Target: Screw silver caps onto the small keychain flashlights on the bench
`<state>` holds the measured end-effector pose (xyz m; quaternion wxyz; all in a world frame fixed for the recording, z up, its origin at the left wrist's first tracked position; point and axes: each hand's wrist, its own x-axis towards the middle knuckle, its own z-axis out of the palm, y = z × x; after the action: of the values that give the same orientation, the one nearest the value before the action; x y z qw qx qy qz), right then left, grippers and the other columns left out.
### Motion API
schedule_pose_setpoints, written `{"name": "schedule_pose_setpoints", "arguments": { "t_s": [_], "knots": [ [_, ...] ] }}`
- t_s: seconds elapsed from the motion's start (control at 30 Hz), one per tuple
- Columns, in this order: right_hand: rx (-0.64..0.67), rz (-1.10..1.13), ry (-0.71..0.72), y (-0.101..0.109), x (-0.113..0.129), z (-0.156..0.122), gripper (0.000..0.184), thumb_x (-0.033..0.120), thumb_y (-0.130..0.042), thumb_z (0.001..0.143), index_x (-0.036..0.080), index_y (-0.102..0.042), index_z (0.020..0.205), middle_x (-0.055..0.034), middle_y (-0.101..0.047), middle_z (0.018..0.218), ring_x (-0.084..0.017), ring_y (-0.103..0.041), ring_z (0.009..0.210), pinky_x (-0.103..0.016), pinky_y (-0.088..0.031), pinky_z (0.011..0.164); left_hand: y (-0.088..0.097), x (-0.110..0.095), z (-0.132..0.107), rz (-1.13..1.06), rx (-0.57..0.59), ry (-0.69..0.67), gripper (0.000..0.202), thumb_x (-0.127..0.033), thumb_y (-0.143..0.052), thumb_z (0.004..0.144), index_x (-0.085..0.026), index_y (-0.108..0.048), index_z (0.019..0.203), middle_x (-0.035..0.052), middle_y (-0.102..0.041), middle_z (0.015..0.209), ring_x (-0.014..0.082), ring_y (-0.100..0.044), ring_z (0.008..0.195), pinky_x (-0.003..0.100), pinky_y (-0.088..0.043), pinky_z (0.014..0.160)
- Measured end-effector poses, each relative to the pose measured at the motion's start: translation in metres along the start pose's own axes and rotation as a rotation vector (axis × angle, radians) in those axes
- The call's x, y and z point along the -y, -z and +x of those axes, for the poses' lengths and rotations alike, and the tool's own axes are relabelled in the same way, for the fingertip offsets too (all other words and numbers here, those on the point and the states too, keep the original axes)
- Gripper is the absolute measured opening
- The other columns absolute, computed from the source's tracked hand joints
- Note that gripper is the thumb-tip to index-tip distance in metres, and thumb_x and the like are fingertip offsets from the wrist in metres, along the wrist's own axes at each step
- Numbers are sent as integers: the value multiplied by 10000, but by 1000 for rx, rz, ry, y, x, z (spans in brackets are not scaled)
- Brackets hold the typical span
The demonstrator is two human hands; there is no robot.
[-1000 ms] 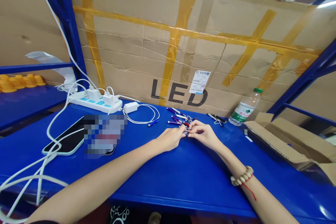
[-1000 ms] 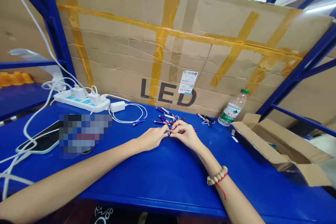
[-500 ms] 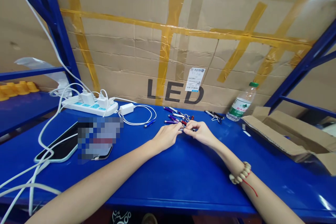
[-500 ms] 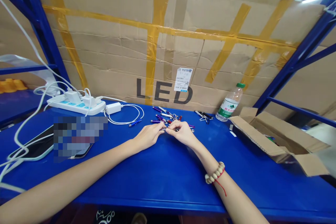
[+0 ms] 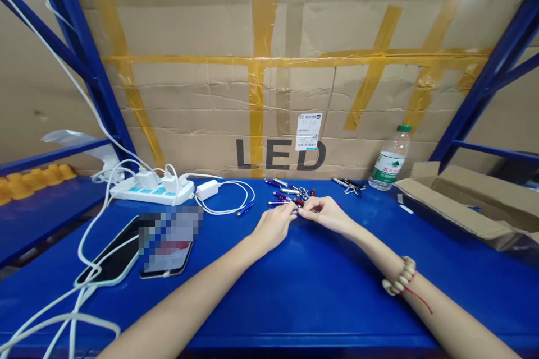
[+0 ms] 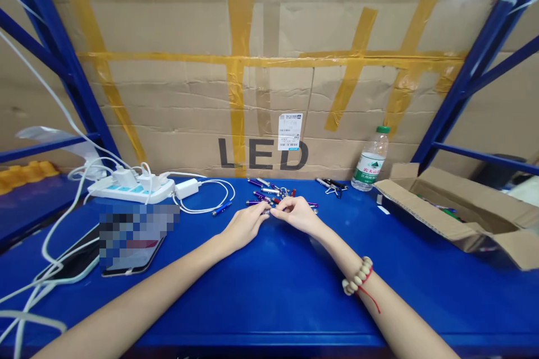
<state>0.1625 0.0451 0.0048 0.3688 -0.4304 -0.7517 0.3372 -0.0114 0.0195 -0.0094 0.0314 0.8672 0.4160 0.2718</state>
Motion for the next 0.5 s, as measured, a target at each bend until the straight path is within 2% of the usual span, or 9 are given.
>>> {"name": "schedule_pose_setpoints", "arguments": {
  "t_s": [0.27, 0.5],
  "knots": [
    [-14, -46, 72, 1, 1, 1, 332, 436, -599, 666, 126, -619, 547, -17, -520, 585, -98, -430, 531, -235, -340, 498, 2, -3, 0, -49, -4, 5, 266, -203, -356, 890, -244, -472, 1126, 23, -590, 1118, 161, -547, 1039, 283, -443, 883],
    [-44, -228, 163, 5, 3, -1, 278, 411, -599, 702, 154, -665, 620, -26, -589, 649, -114, -485, 566, -237, -373, 528, 4, -6, 1, 15, -21, 47, 272, -182, -345, 887, -219, -486, 1117, 32, -591, 1131, 168, -558, 1026, 295, -456, 858]
  ]
}}
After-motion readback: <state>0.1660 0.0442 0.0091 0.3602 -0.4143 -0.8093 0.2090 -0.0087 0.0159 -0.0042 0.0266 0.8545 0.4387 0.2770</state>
